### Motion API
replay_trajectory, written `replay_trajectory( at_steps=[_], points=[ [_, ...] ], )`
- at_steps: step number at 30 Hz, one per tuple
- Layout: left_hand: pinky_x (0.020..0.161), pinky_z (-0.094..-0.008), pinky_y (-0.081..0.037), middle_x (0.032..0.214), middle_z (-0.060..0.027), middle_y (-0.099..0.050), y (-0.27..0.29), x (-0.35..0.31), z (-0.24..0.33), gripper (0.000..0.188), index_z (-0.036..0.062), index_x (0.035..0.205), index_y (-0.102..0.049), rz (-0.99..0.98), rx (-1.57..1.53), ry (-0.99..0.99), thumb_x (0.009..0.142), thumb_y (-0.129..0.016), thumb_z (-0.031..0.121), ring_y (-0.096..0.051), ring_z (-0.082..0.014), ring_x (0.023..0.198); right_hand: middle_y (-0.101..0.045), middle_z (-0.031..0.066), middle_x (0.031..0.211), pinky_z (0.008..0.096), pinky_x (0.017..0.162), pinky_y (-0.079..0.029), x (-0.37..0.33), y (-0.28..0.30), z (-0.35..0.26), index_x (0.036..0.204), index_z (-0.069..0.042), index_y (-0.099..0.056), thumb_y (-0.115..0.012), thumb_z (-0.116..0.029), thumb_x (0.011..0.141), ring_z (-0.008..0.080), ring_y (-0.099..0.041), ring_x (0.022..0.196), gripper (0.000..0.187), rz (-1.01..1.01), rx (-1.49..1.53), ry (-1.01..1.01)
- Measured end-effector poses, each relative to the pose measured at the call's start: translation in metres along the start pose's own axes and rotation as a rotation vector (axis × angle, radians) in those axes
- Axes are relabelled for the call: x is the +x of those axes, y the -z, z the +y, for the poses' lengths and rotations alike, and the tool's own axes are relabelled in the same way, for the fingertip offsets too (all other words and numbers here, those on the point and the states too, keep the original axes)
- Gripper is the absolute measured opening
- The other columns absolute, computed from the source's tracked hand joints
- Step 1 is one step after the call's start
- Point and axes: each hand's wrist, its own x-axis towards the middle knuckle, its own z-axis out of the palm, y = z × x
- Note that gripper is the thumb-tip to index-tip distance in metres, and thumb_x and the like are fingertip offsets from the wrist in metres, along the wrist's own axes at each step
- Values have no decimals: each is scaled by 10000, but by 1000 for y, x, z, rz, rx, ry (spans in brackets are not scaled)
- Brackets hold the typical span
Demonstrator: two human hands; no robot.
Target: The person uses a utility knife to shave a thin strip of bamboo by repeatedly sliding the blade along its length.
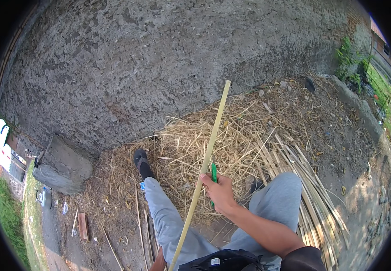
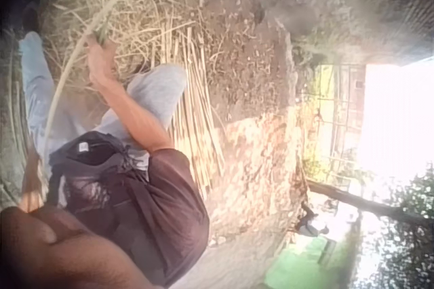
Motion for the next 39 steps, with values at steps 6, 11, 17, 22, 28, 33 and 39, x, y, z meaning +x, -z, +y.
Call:
replay_trajectory(
  at_steps=[6,11,17,22,28,33,39],
  points=[
    [1051,-420,-418,1355,-136,-535,42,-30,5,589,28,1374,-447,-88,58,97,962,-415,447,-550,-282,1200,-507,-16,626,220,433,-261,-10,-7,-8,874,15,-655,-654,-152,919,43,-367,495,173,7,-21,5],
    [1053,-427,-414,1360,-131,-532,-4,18,37,599,32,1375,-448,-118,-177,-138,960,-408,462,-545,-286,1206,-590,38,677,205,409,-292,-6,-8,4,834,-1,-619,-646,-146,923,32,-382,462,173,-41,-42,13],
    [1057,-434,-410,1366,-125,-529,-14,-29,13,610,36,1375,-449,-28,42,-26,958,-401,479,-539,-291,1213,-552,7,635,223,419,-263,-3,0,-1,878,23,-652,-649,-133,918,40,-371,470,161,-1,-5,-6],
    [1061,-445,-400,1371,-148,-520,44,-23,32,666,39,1377,-450,-140,-155,-6,922,-427,525,-530,-309,1219,-643,65,703,213,421,-287,-13,-10,0,883,14,-651,-642,-132,919,40,-378,469,150,-73,12,-5],
    [1038,-425,-416,1329,-175,-540,-10,-12,27,749,-11,1389,-402,-23,-5,-181,880,-537,522,-543,-319,1192,-658,82,720,202,428,-289,-5,1,-5,887,8,-646,-643,-130,917,35,-390,491,142,-25,30,6],
    [834,-321,-504,987,-109,-673,67,-69,28,447,4,1104,-608,61,599,61,876,-654,385,-649,-213,881,-653,84,711,208,428,-281,-7,-8,-11,889,9,-642,-642,-133,920,35,-379,490,145,-25,53,13],
    [744,-274,-514,873,-74,-692,-29,-169,118,333,-13,1053,-584,316,647,-585,841,-733,197,-658,-140,852,-680,127,755,213,423,-275,-7,-5,-29,888,5,-629,-641,-143,923,31,-351,472,153,-19,113,57]
  ],
)
